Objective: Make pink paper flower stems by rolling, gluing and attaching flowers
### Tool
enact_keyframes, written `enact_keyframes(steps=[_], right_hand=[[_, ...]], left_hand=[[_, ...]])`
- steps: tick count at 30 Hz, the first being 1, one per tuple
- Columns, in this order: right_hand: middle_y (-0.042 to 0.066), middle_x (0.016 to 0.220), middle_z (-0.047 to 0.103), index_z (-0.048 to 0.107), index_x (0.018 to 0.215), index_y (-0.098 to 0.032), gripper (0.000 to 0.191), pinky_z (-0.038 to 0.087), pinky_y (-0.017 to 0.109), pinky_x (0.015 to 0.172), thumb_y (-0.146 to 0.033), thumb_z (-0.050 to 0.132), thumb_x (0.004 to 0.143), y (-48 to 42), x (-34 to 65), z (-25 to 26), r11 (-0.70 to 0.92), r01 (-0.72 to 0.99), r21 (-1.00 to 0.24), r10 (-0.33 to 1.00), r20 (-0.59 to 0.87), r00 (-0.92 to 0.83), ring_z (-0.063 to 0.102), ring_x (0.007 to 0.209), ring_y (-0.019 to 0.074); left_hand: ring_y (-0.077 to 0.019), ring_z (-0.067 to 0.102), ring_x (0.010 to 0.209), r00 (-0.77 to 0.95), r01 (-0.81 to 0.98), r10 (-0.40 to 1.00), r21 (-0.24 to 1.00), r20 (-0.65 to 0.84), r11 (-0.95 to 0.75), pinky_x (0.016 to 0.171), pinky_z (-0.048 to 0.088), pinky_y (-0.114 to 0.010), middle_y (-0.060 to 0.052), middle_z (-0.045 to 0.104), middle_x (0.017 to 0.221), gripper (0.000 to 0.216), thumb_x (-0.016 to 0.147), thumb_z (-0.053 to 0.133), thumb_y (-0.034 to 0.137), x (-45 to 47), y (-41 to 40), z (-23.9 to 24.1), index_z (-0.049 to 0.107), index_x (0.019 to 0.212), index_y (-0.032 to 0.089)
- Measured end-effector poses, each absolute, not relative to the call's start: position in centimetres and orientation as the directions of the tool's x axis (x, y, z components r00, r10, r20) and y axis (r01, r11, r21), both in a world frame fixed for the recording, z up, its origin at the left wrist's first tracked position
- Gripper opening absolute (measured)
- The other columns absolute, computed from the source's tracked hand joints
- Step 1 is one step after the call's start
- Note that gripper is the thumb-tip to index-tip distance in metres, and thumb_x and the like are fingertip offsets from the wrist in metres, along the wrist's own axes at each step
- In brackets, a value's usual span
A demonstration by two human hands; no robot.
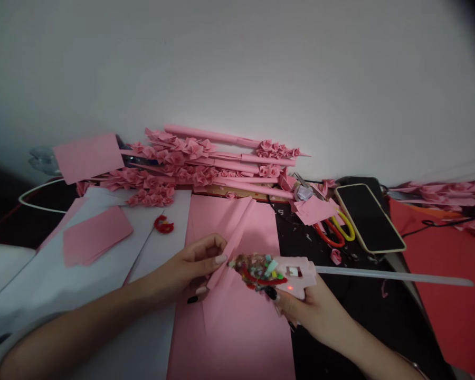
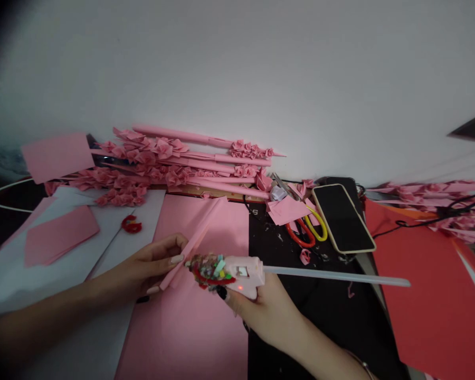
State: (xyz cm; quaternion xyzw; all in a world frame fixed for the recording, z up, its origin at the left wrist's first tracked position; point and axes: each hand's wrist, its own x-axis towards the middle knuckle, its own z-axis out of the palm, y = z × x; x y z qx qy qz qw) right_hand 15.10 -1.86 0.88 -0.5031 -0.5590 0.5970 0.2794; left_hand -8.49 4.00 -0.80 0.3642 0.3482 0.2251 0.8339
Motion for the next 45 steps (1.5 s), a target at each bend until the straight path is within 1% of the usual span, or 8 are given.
enact_keyframes(steps=[4, 12, 18, 23, 28, 32, 40, 45], right_hand=[[-0.004, 0.055, 0.047, 0.067, 0.098, -0.02, 0.023, 0.032, 0.016, 0.036, -0.035, 0.064, 0.08, -1.8, 15.2, 0.9, -0.231, 0.222, -0.947, 0.885, -0.3, -0.356, 0.038, 0.042, 0.0071], [-0.003, 0.062, 0.049, 0.061, 0.113, -0.022, 0.03, 0.033, 0.016, 0.038, -0.036, 0.057, 0.086, -2.0, 15.5, 0.2, -0.215, 0.194, -0.957, 0.922, -0.265, -0.281, 0.035, 0.045, 0.0071], [-0.004, 0.057, 0.048, 0.064, 0.108, -0.02, 0.03, 0.032, 0.017, 0.037, -0.038, 0.062, 0.083, -1.8, 15.2, 0.6, -0.228, 0.231, -0.946, 0.899, -0.296, -0.323, 0.036, 0.043, 0.0074], [-0.003, 0.057, 0.047, 0.065, 0.096, -0.018, 0.025, 0.031, 0.017, 0.037, -0.039, 0.06, 0.084, -1.8, 15.0, 0.9, -0.123, 0.236, -0.964, 0.888, -0.213, -0.407, 0.037, 0.043, 0.0074], [-0.005, 0.056, 0.042, 0.064, 0.088, -0.017, 0.02, 0.032, 0.017, 0.042, -0.032, 0.05, 0.09, -1.8, 14.8, 1.2, -0.024, 0.234, -0.972, 0.867, -0.137, -0.48, 0.034, 0.046, 0.0071], [-0.006, 0.058, 0.042, 0.063, 0.086, -0.018, 0.012, 0.033, 0.018, 0.045, -0.024, 0.053, 0.088, -1.4, 14.9, 1.7, 0.017, 0.236, -0.972, 0.84, -0.114, -0.531, 0.033, 0.048, 0.007], [-0.004, 0.059, 0.048, 0.064, 0.1, -0.02, 0.018, 0.031, 0.019, 0.04, -0.029, 0.055, 0.088, -1.5, 15.2, 1.1, -0.019, 0.247, -0.969, 0.897, -0.125, -0.423, 0.037, 0.044, 0.0075], [-0.004, 0.059, 0.045, 0.064, 0.09, -0.019, 0.016, 0.032, 0.018, 0.042, -0.027, 0.051, 0.089, -1.7, 15.3, 1.0, 0.002, 0.277, -0.961, 0.867, -0.137, -0.479, 0.036, 0.046, 0.0074]], left_hand=[[-0.0023, 0.02, 0.041, 0.65, -0.142, 0.64, 0.762, -0.409, 0.631, 0.034, 0.018, -0.013, 0.009, 0.036, 0.061, 0.028, 0.082, 0.066, 0.037, -8.6, 4.0, -0.9, 0.043, 0.083, 0.021], [-0.0026, 0.022, 0.039, 0.677, -0.149, 0.619, 0.749, -0.4, 0.646, 0.034, 0.019, -0.013, 0.01, 0.036, 0.056, 0.026, 0.083, 0.065, 0.036, -8.5, 4.0, -0.7, 0.044, 0.085, 0.021], [-0.002, 0.022, 0.039, 0.678, -0.137, 0.605, 0.737, -0.418, 0.662, 0.034, 0.021, -0.011, 0.01, 0.032, 0.057, 0.026, 0.084, 0.065, 0.035, -8.5, 4.0, -0.8, 0.043, 0.085, 0.022], [-0.0016, 0.022, 0.041, 0.669, -0.15, 0.621, 0.745, -0.408, 0.65, 0.034, 0.021, -0.011, 0.009, 0.034, 0.063, 0.024, 0.084, 0.065, 0.034, -8.5, 3.9, -1.1, 0.043, 0.084, 0.022], [-0.002, 0.021, 0.04, 0.668, -0.15, 0.624, 0.748, -0.406, 0.646, 0.034, 0.02, -0.012, 0.009, 0.034, 0.061, 0.025, 0.084, 0.065, 0.035, -8.5, 4.0, -1.1, 0.043, 0.085, 0.022], [-0.0025, 0.022, 0.043, 0.639, -0.153, 0.645, 0.751, -0.42, 0.642, 0.035, 0.02, -0.012, 0.009, 0.034, 0.061, 0.026, 0.083, 0.066, 0.036, -8.5, 4.0, -0.9, 0.044, 0.085, 0.021], [-0.0031, 0.021, 0.042, 0.649, -0.119, 0.624, 0.752, -0.436, 0.649, 0.035, 0.018, -0.014, 0.008, 0.034, 0.061, 0.027, 0.083, 0.066, 0.037, -8.7, 4.0, -1.0, 0.044, 0.085, 0.022], [-0.0025, 0.023, 0.042, 0.629, -0.12, 0.634, 0.75, -0.449, 0.65, 0.036, 0.019, -0.013, 0.008, 0.036, 0.063, 0.029, 0.081, 0.067, 0.038, -8.7, 4.0, -1.2, 0.044, 0.086, 0.022]])
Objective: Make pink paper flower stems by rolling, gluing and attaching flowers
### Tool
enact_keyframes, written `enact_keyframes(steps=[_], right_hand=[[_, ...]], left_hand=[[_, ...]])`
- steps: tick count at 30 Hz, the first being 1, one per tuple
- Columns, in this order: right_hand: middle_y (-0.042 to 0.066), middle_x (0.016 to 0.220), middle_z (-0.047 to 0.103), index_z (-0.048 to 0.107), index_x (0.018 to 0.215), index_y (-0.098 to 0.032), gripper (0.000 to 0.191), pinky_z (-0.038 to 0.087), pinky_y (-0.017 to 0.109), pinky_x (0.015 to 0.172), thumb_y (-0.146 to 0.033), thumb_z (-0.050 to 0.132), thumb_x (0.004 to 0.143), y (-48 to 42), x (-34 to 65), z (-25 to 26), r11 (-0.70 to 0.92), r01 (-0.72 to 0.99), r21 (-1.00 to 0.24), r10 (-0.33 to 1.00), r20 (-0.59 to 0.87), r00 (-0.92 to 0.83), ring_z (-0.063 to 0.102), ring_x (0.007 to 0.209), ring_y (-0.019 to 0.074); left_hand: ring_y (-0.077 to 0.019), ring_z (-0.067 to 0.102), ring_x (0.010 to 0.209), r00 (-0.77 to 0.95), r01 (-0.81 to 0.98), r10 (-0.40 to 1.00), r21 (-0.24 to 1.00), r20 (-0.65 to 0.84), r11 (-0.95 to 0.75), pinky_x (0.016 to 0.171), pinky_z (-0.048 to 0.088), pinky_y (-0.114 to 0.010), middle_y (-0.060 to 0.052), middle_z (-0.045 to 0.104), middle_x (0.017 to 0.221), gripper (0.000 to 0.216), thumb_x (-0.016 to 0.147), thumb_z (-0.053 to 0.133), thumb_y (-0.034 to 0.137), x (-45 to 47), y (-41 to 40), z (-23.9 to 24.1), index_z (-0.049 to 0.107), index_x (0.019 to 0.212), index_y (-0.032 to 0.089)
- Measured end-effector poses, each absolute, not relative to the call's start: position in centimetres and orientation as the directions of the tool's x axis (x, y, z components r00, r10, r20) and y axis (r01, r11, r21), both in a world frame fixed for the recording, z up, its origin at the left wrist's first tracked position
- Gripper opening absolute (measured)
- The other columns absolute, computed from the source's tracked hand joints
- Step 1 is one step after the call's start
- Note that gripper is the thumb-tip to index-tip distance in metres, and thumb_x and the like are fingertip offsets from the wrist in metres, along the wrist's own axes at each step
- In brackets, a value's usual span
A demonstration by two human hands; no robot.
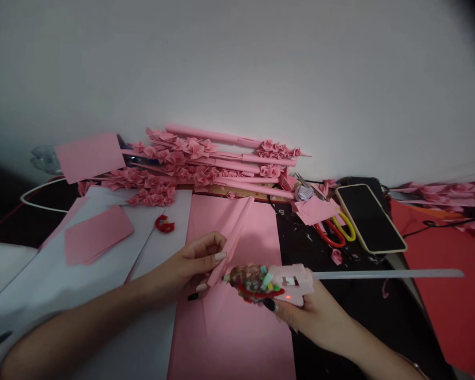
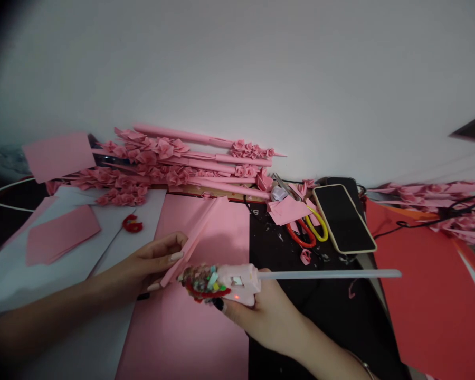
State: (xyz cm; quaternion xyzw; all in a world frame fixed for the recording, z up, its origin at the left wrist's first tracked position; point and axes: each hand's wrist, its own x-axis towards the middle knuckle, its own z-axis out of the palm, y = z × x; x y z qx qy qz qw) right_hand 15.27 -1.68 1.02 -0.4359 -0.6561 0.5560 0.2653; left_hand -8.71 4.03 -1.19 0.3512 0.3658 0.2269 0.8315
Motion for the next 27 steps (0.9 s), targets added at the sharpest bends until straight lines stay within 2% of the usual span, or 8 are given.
enact_keyframes(steps=[8, 12, 15, 19, 23, 27], right_hand=[[-0.001, 0.063, 0.057, 0.065, 0.087, -0.019, 0.012, 0.044, 0.023, 0.053, -0.028, 0.057, 0.084, -1.2, 16.1, 1.0, 0.102, 0.357, -0.928, 0.923, -0.046, -0.383, 0.051, 0.056, 0.0127], [0.001, 0.065, 0.06, 0.062, 0.077, -0.019, 0.01, 0.045, 0.025, 0.053, -0.027, 0.057, 0.081, -0.6, 17.8, 0.4, 0.136, 0.595, -0.792, 0.99, 0.085, -0.113, 0.056, 0.058, 0.0155], [0.003, 0.076, 0.066, 0.063, 0.091, -0.02, 0.014, 0.047, 0.026, 0.058, -0.027, 0.058, 0.079, 0.2, 18.7, 0.4, 0.114, 0.749, -0.653, 0.982, 0.19, 0.017, 0.061, 0.064, 0.0176], [0.008, 0.098, 0.067, 0.057, 0.11, -0.018, 0.032, 0.05, 0.03, 0.071, -0.026, 0.055, 0.078, 1.0, 19.1, 0.6, 0.148, 0.845, -0.515, 0.963, 0.269, -0.004, 0.065, 0.083, 0.0217], [0.014, 0.106, 0.064, 0.053, 0.117, -0.014, 0.042, 0.049, 0.037, 0.08, -0.028, 0.056, 0.077, 1.5, 19.6, 0.4, 0.166, 0.908, -0.385, 0.931, 0.366, -0.015, 0.062, 0.095, 0.0268], [0.017, 0.114, 0.062, 0.051, 0.123, -0.014, 0.049, 0.048, 0.042, 0.084, -0.03, 0.057, 0.077, 2.1, 20.9, 0.4, 0.092, 0.947, -0.307, 0.892, 0.448, 0.059, 0.06, 0.101, 0.0302]], left_hand=[[-0.0021, 0.025, 0.041, 0.64, -0.161, 0.648, 0.752, -0.413, 0.639, 0.035, 0.019, -0.013, 0.009, 0.037, 0.061, 0.03, 0.08, 0.069, 0.038, -8.5, 4.1, -0.9, 0.044, 0.083, 0.021], [-0.0021, 0.022, 0.039, 0.597, -0.168, 0.685, 0.77, -0.417, 0.616, 0.033, 0.019, -0.013, 0.01, 0.032, 0.059, 0.032, 0.078, 0.07, 0.037, -8.6, 4.2, -0.9, 0.043, 0.081, 0.021], [-0.0022, 0.022, 0.039, 0.578, -0.155, 0.696, 0.78, -0.427, 0.607, 0.033, 0.02, -0.013, 0.01, 0.031, 0.058, 0.032, 0.078, 0.07, 0.038, -8.7, 4.2, -0.9, 0.043, 0.081, 0.021], [-0.0024, 0.021, 0.041, 0.555, -0.126, 0.715, 0.807, -0.425, 0.577, 0.034, 0.02, -0.013, 0.01, 0.031, 0.06, 0.032, 0.078, 0.069, 0.04, -8.8, 4.3, -0.9, 0.044, 0.08, 0.021], [-0.0021, 0.02, 0.041, 0.545, -0.117, 0.738, 0.835, -0.398, 0.537, 0.034, 0.02, -0.013, 0.01, 0.032, 0.059, 0.033, 0.075, 0.072, 0.04, -8.8, 4.4, -0.6, 0.045, 0.078, 0.02], [-0.002, 0.019, 0.039, 0.553, -0.1, 0.739, 0.85, -0.385, 0.518, 0.034, 0.02, -0.014, 0.011, 0.033, 0.057, 0.031, 0.075, 0.072, 0.038, -8.8, 4.5, -0.1, 0.047, 0.081, 0.02]])
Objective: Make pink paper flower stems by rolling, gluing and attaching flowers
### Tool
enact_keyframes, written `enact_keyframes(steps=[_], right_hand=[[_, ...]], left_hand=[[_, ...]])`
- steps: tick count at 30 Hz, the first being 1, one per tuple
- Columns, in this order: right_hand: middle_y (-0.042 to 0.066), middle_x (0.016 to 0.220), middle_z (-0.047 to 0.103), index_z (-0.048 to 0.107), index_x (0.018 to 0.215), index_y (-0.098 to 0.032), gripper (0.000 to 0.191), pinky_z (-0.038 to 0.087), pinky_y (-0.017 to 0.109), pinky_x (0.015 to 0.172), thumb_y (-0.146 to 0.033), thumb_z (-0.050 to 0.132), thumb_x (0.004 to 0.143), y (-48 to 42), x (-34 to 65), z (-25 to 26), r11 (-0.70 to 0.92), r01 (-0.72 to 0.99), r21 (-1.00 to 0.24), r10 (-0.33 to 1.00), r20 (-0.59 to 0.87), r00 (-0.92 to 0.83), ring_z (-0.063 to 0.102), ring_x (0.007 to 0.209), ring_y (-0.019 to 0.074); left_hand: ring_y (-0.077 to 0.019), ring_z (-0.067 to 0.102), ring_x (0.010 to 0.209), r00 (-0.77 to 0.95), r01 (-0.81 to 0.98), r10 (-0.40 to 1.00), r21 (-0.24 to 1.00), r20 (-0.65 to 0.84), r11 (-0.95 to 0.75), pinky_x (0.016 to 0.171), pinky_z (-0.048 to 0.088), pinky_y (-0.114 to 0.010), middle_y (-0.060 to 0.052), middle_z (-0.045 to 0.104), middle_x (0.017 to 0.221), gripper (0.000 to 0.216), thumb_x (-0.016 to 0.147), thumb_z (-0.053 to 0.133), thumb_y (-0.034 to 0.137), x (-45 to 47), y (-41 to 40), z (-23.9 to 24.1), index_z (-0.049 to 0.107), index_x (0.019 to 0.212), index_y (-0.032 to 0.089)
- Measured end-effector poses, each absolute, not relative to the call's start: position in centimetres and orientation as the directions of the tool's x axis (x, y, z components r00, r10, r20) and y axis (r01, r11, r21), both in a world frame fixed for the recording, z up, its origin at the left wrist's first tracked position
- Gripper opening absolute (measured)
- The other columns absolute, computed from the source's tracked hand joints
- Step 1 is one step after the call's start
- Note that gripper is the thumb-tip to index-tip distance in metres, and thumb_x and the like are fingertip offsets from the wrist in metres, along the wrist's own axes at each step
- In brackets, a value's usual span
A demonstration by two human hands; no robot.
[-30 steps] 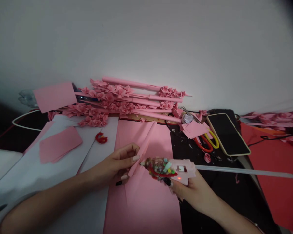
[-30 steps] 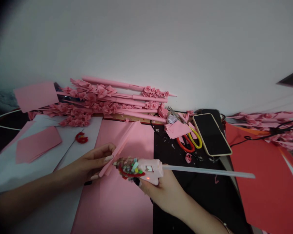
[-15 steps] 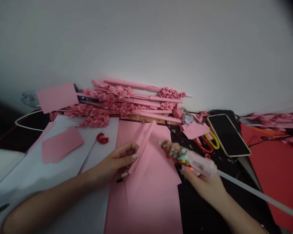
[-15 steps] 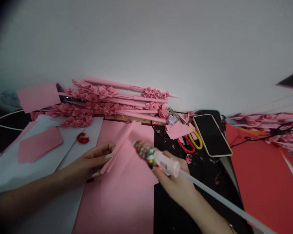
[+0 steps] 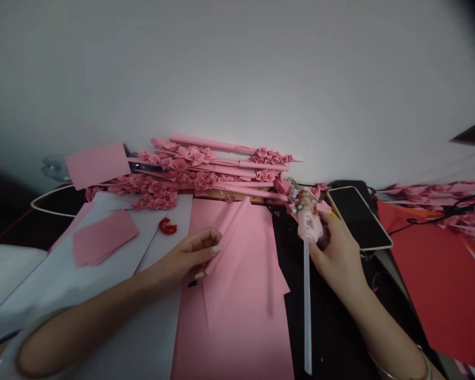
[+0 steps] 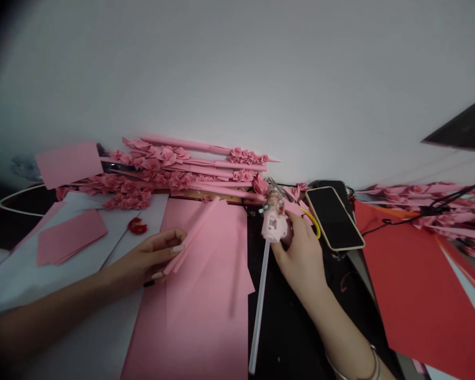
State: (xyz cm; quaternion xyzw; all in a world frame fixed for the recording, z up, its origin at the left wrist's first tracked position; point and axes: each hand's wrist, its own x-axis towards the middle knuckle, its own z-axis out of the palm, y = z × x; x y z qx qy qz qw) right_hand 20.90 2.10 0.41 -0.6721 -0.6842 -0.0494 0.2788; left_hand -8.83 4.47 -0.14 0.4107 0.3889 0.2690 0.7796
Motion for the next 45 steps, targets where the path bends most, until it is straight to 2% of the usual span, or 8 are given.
enact_keyframes(steps=[7, 14, 16, 19, 21, 23, 32, 45], right_hand=[[0.017, 0.107, 0.062, 0.053, 0.123, -0.012, 0.049, 0.048, 0.042, 0.077, -0.034, 0.056, 0.079, 3.0, 23.3, 0.2, -0.072, 0.97, -0.231, 0.864, 0.471, 0.176, 0.058, 0.096, 0.0312], [0.021, 0.116, 0.056, 0.052, 0.128, -0.011, 0.055, 0.047, 0.051, 0.074, -0.035, 0.055, 0.078, 3.0, 23.6, 0.6, -0.211, 0.972, -0.104, 0.901, 0.364, 0.235, 0.054, 0.101, 0.0385], [0.019, 0.12, 0.054, 0.057, 0.123, -0.014, 0.048, 0.044, 0.054, 0.082, -0.034, 0.056, 0.079, 2.6, 23.1, 1.2, -0.127, 0.983, -0.131, 0.863, 0.473, 0.175, 0.051, 0.107, 0.0379], [0.013, 0.116, 0.058, 0.062, 0.114, -0.021, 0.031, 0.039, 0.049, 0.094, -0.027, 0.053, 0.085, 1.6, 21.0, 2.0, 0.23, 0.949, -0.214, 0.793, 0.606, -0.056, 0.051, 0.109, 0.0291], [0.008, 0.104, 0.065, 0.063, 0.11, -0.023, 0.025, 0.04, 0.045, 0.092, -0.02, 0.05, 0.088, 0.9, 18.9, 2.1, 0.473, 0.842, -0.26, 0.804, 0.518, -0.291, 0.053, 0.103, 0.0251], [0.008, 0.104, 0.066, 0.065, 0.107, -0.021, 0.023, 0.041, 0.043, 0.09, -0.018, 0.05, 0.09, 0.4, 16.8, 2.1, 0.592, 0.75, -0.296, 0.778, 0.455, -0.434, 0.052, 0.102, 0.0242], [0.005, 0.093, 0.069, 0.071, 0.095, -0.023, 0.013, 0.034, 0.036, 0.079, -0.026, 0.06, 0.088, 3.8, 13.2, 1.7, 0.617, 0.711, -0.338, 0.783, 0.17, -0.599, 0.053, 0.094, 0.0211], [0.003, 0.081, 0.065, 0.071, 0.077, -0.019, 0.018, 0.039, 0.029, 0.073, -0.004, 0.062, 0.078, 7.0, 12.4, 0.8, 0.576, 0.677, -0.459, 0.801, 0.149, -0.58, 0.056, 0.079, 0.0166]], left_hand=[[-0.0025, 0.018, 0.037, 0.641, -0.017, 0.659, 0.852, -0.393, 0.524, 0.034, 0.016, -0.015, 0.012, 0.029, 0.051, 0.032, 0.075, 0.071, 0.039, -9.9, 5.1, -0.3, 0.046, 0.082, 0.021], [-0.0025, 0.02, 0.039, 0.739, 0.095, 0.553, 0.872, -0.385, 0.48, 0.038, 0.012, -0.018, 0.008, 0.042, 0.055, 0.017, 0.083, 0.062, 0.032, -11.0, 5.5, 0.4, 0.05, 0.083, 0.019], [-0.0035, 0.025, 0.04, 0.76, 0.136, 0.53, 0.889, -0.377, 0.437, 0.039, 0.017, -0.017, 0.007, 0.043, 0.055, 0.015, 0.083, 0.061, 0.03, -11.3, 5.6, 0.9, 0.052, 0.081, 0.018], [-0.0059, 0.034, 0.044, 0.794, 0.225, 0.483, 0.916, -0.37, 0.332, 0.041, 0.024, -0.017, 0.005, 0.043, 0.056, 0.016, 0.082, 0.061, 0.031, -11.8, 6.0, 1.2, 0.053, 0.078, 0.018], [-0.0075, 0.037, 0.046, 0.804, 0.275, 0.467, 0.927, -0.368, 0.255, 0.042, 0.028, -0.017, 0.004, 0.044, 0.058, 0.016, 0.081, 0.061, 0.032, -12.1, 6.2, 1.3, 0.054, 0.076, 0.018], [-0.0091, 0.039, 0.049, 0.801, 0.313, 0.479, 0.933, -0.359, 0.175, 0.044, 0.03, -0.018, 0.003, 0.046, 0.06, 0.015, 0.08, 0.062, 0.031, -12.3, 6.3, 1.4, 0.057, 0.076, 0.017], [-0.0126, 0.047, 0.06, 0.769, 0.401, 0.616, 0.878, -0.168, -0.261, 0.054, 0.032, -0.018, 0.002, 0.056, 0.066, 0.011, 0.075, 0.056, 0.01, -12.5, 7.0, 2.1, 0.063, 0.07, 0.015], [-0.0149, 0.05, 0.07, 0.661, 0.513, 0.745, 0.781, -0.094, -0.357, 0.06, 0.03, -0.022, 0.001, 0.06, 0.075, 0.014, 0.077, 0.05, 0.01, -13.0, 7.9, 1.2, 0.062, 0.073, 0.018]])
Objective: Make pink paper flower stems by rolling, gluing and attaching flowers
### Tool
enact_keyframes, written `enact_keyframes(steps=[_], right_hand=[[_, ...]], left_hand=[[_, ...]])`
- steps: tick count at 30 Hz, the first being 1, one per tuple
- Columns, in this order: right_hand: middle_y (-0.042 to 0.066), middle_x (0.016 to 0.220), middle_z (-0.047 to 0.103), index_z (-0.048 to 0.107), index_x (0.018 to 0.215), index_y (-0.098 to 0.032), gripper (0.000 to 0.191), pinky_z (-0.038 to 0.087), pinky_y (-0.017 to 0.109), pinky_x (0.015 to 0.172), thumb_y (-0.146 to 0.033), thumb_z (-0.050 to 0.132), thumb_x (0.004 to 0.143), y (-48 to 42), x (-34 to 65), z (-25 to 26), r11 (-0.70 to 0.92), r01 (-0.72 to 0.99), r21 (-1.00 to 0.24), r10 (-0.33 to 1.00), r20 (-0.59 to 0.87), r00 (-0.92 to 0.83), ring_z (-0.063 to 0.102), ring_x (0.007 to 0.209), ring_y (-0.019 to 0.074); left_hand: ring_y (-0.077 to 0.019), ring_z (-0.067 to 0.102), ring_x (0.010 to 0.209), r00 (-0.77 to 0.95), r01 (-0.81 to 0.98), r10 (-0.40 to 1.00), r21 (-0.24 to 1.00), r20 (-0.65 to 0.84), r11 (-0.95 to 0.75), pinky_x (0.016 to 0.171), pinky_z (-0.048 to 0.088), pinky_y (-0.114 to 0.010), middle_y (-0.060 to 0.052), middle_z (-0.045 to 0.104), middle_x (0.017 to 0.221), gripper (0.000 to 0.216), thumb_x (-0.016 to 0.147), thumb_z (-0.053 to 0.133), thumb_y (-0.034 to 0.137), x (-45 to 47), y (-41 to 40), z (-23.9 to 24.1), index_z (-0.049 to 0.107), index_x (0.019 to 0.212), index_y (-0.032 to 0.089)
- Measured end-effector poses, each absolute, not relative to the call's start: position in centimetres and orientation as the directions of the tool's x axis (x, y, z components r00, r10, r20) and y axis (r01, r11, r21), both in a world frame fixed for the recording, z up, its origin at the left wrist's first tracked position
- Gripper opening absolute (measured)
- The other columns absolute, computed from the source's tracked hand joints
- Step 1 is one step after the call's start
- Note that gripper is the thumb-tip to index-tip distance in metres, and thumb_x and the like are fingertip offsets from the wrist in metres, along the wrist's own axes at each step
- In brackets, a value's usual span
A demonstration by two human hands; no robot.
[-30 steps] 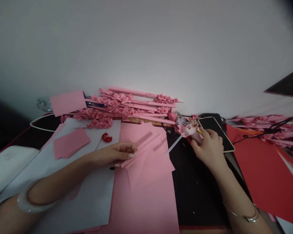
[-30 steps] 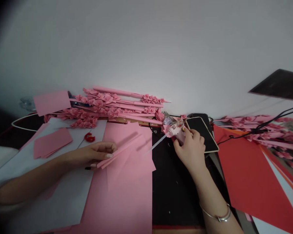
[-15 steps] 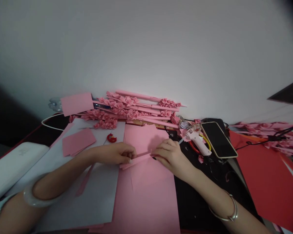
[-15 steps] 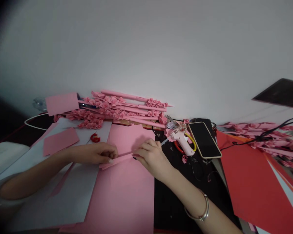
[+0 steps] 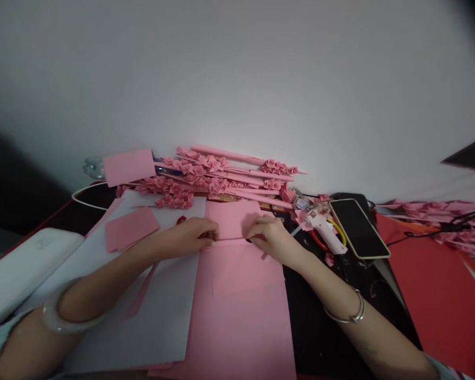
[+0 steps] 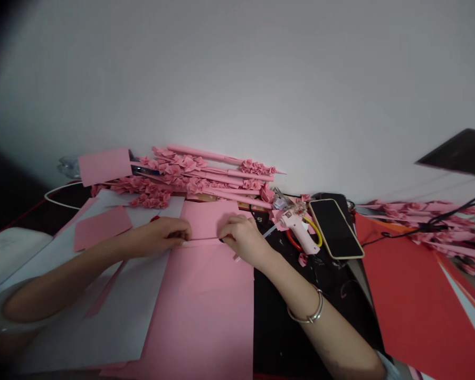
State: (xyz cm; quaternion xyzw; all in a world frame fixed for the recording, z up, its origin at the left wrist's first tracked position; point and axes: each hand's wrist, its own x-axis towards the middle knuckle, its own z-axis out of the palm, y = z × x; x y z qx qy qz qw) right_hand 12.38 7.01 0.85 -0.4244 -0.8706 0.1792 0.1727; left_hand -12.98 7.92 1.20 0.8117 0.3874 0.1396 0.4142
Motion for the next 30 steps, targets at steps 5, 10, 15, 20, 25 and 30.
enact_keyframes(steps=[5, 10, 15, 20, 25, 30], right_hand=[[0.002, 0.081, 0.066, 0.069, 0.073, -0.019, 0.02, 0.039, 0.028, 0.075, 0.0, 0.062, 0.074, 7.2, 12.1, 0.6, 0.526, 0.697, -0.487, 0.836, 0.147, -0.528, 0.058, 0.079, 0.0159], [0.0, 0.074, 0.066, 0.068, 0.073, -0.02, 0.022, 0.037, 0.027, 0.072, 0.001, 0.062, 0.07, 7.6, 12.1, 0.4, 0.479, 0.715, -0.509, 0.864, 0.128, -0.488, 0.057, 0.074, 0.0152], [0.001, 0.074, 0.066, 0.07, 0.068, -0.019, 0.015, 0.038, 0.029, 0.073, -0.005, 0.066, 0.07, 8.2, 12.4, 0.3, 0.416, 0.743, -0.525, 0.896, 0.094, -0.435, 0.057, 0.075, 0.0164], [0.0, 0.074, 0.069, 0.073, 0.071, -0.02, 0.017, 0.04, 0.025, 0.067, -0.005, 0.065, 0.07, 9.0, 13.3, 0.6, 0.375, 0.731, -0.57, 0.895, 0.019, -0.445, 0.06, 0.069, 0.0135], [-0.001, 0.074, 0.072, 0.073, 0.072, -0.02, 0.019, 0.042, 0.022, 0.067, -0.004, 0.064, 0.069, 9.1, 13.8, 1.5, 0.353, 0.718, -0.6, 0.879, -0.051, -0.474, 0.063, 0.071, 0.0127], [0.0, 0.077, 0.073, 0.073, 0.072, -0.018, 0.019, 0.042, 0.022, 0.067, -0.002, 0.063, 0.068, 8.9, 13.7, 2.1, 0.333, 0.73, -0.597, 0.876, -0.09, -0.474, 0.064, 0.075, 0.0138]], left_hand=[[-0.016, 0.052, 0.076, 0.661, 0.55, 0.749, 0.704, -0.038, -0.45, 0.066, 0.033, -0.023, 0.0, 0.059, 0.078, 0.016, 0.077, 0.048, 0.011, -13.0, 8.3, 0.8, 0.06, 0.072, 0.018], [-0.0167, 0.057, 0.076, 0.614, 0.587, 0.785, 0.715, -0.088, -0.379, 0.066, 0.039, -0.024, -0.002, 0.064, 0.082, 0.013, 0.076, 0.052, 0.015, -12.8, 8.6, 0.5, 0.063, 0.083, 0.018], [-0.0174, 0.059, 0.076, 0.591, 0.607, 0.797, 0.719, -0.124, -0.339, 0.066, 0.041, -0.025, -0.003, 0.066, 0.082, 0.012, 0.079, 0.053, 0.021, -12.7, 8.5, 0.4, 0.064, 0.083, 0.017], [-0.017, 0.059, 0.074, 0.579, 0.597, 0.81, 0.724, -0.09, -0.346, 0.066, 0.041, -0.025, -0.002, 0.066, 0.078, 0.013, 0.08, 0.054, 0.024, -12.6, 8.3, 0.2, 0.064, 0.078, 0.017], [-0.0171, 0.059, 0.077, 0.562, 0.629, 0.822, 0.693, -0.094, -0.352, 0.069, 0.042, -0.025, -0.001, 0.066, 0.079, 0.015, 0.081, 0.053, 0.027, -12.5, 8.0, 0.5, 0.064, 0.078, 0.018], [-0.0173, 0.059, 0.078, 0.566, 0.635, 0.82, 0.681, -0.087, -0.366, 0.07, 0.043, -0.026, -0.002, 0.066, 0.08, 0.016, 0.082, 0.051, 0.026, -12.4, 7.8, 0.8, 0.064, 0.079, 0.017]])
